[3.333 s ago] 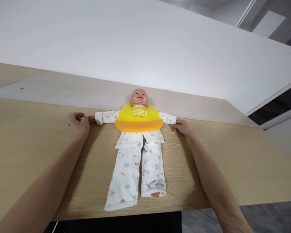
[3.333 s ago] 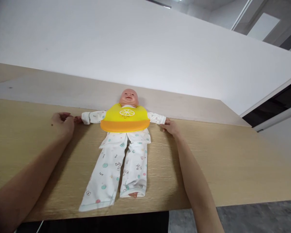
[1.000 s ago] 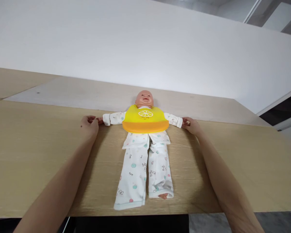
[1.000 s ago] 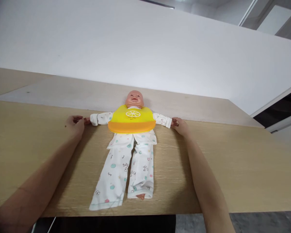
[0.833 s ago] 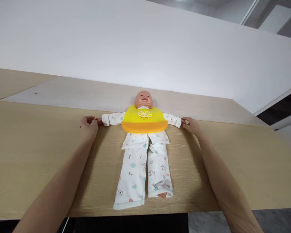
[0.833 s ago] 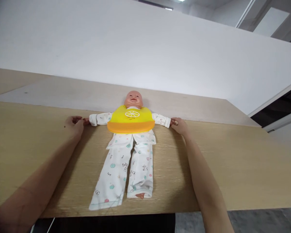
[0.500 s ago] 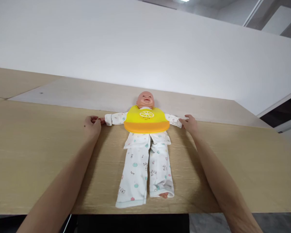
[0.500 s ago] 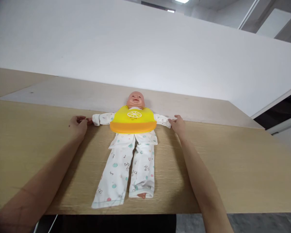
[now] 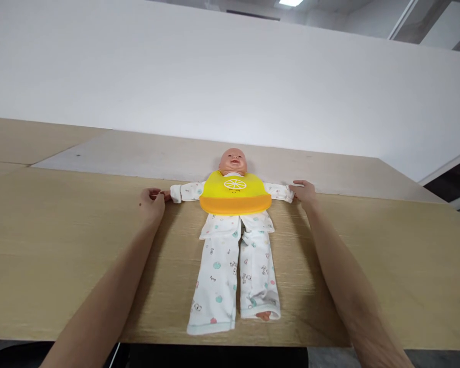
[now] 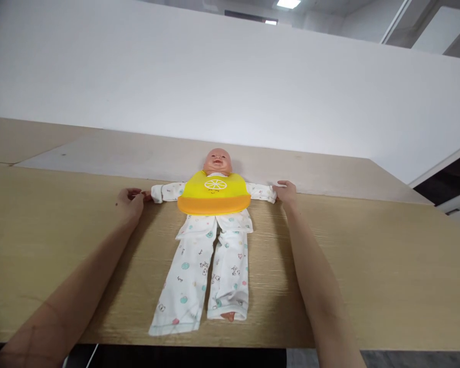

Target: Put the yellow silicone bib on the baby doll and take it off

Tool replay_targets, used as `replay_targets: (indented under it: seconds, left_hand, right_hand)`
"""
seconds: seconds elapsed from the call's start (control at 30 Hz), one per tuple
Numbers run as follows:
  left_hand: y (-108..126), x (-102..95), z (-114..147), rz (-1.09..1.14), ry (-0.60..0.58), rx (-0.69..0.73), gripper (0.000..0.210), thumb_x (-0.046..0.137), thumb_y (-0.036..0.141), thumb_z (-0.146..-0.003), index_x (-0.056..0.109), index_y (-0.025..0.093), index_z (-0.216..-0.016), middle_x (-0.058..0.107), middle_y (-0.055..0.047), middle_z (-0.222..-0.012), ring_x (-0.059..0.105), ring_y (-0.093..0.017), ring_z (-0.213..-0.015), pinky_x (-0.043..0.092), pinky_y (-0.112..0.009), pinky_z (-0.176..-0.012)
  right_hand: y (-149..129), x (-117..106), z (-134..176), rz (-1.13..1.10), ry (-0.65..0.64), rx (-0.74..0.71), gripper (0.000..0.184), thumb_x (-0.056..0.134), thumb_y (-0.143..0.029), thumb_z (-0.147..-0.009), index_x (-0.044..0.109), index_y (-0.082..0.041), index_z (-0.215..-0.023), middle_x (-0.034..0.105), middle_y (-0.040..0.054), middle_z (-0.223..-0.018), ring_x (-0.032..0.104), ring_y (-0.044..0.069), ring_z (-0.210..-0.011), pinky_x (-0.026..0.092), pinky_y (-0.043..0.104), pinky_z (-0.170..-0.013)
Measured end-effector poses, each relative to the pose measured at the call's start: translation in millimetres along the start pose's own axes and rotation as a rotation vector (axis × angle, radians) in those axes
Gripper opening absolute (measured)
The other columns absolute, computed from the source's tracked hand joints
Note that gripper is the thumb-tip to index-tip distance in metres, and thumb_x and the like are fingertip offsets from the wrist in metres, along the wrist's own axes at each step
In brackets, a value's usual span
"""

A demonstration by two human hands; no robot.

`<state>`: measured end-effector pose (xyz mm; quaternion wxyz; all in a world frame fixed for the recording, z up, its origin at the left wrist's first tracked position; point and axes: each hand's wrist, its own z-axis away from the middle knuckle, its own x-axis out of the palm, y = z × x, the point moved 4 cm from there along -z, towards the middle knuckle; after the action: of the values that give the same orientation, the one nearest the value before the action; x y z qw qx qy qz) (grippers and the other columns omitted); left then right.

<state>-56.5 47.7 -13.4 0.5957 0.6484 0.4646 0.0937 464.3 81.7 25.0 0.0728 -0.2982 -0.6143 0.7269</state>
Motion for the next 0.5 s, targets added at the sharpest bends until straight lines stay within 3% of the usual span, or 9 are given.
replay_targets:
  seconds: [0.13, 0.5]
  left_hand:
    - [-1, -0.3, 0, -0.010, -0.005, 0.012, 0.014, 0.059, 0.020, -0.075, 0.060, 0.019, -0.088, 0.066, -0.006, -0.090, 0.064, -0.024, -0.087, 0.053, -0.040, -0.081]
    - [3, -1.8, 3, -0.012, 0.010, -0.003, 0.013, 0.057, 0.017, -0.074, 0.060, 0.020, -0.086, 0.065, -0.005, -0.087, 0.063, -0.022, -0.083, 0.051, -0.039, -0.081]
  right_hand:
    - [4, 6, -5, 0.013, 0.023, -0.065, 0.031, 0.065, -0.018, -0.070, 0.063, -0.012, -0.100, 0.067, 0.0060, -0.079, 0.052, 0.009, -0.051, 0.041, 0.020, -0.044]
    - [13, 1, -16, 0.251, 0.051, -0.206, 0.026, 0.063, -0.027, -0.071, 0.066, -0.016, -0.094, 0.069, 0.0069, -0.084, 0.062, 0.017, -0.069, 0.045, 0.027, -0.062]
